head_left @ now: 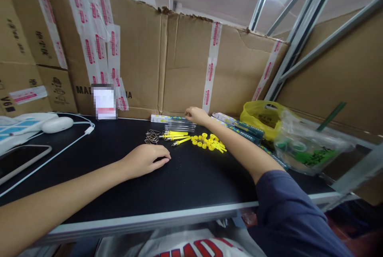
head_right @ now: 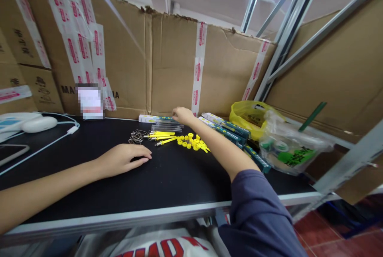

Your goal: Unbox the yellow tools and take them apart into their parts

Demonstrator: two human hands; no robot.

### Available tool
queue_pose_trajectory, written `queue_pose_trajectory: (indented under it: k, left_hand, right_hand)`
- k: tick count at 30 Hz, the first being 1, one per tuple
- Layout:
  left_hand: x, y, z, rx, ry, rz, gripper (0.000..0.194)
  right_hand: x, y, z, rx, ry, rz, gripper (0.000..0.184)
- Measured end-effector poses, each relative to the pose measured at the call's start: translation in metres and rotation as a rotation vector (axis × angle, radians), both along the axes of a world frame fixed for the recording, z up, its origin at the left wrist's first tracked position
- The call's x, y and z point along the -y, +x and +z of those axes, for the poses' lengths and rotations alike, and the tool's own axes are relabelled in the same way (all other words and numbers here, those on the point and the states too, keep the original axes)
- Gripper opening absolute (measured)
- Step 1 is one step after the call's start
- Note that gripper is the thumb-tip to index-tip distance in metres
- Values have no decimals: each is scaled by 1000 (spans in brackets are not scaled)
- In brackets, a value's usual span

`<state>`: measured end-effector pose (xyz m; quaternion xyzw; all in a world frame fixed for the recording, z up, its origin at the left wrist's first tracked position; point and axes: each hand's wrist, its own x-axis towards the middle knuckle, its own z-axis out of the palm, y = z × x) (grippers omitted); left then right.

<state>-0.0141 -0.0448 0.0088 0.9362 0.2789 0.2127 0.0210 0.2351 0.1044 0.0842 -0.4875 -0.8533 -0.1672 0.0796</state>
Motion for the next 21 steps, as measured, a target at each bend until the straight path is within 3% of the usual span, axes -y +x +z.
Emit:
queue_pose_trajectory:
  k: [5,12,21]
  left_hand:
    - [2,1,0,-16,-15,-15,31]
    - [1,27,4,-117,45,-241,39]
    - [-6,28,1,-109,18,-31,48]
  right_hand:
    - [-29,-12,-2,50,-74,-9,24]
    - [-54,-25,-6,111,-183,-54,34]
    - [-60,-38,-4,147,-243,-96,38]
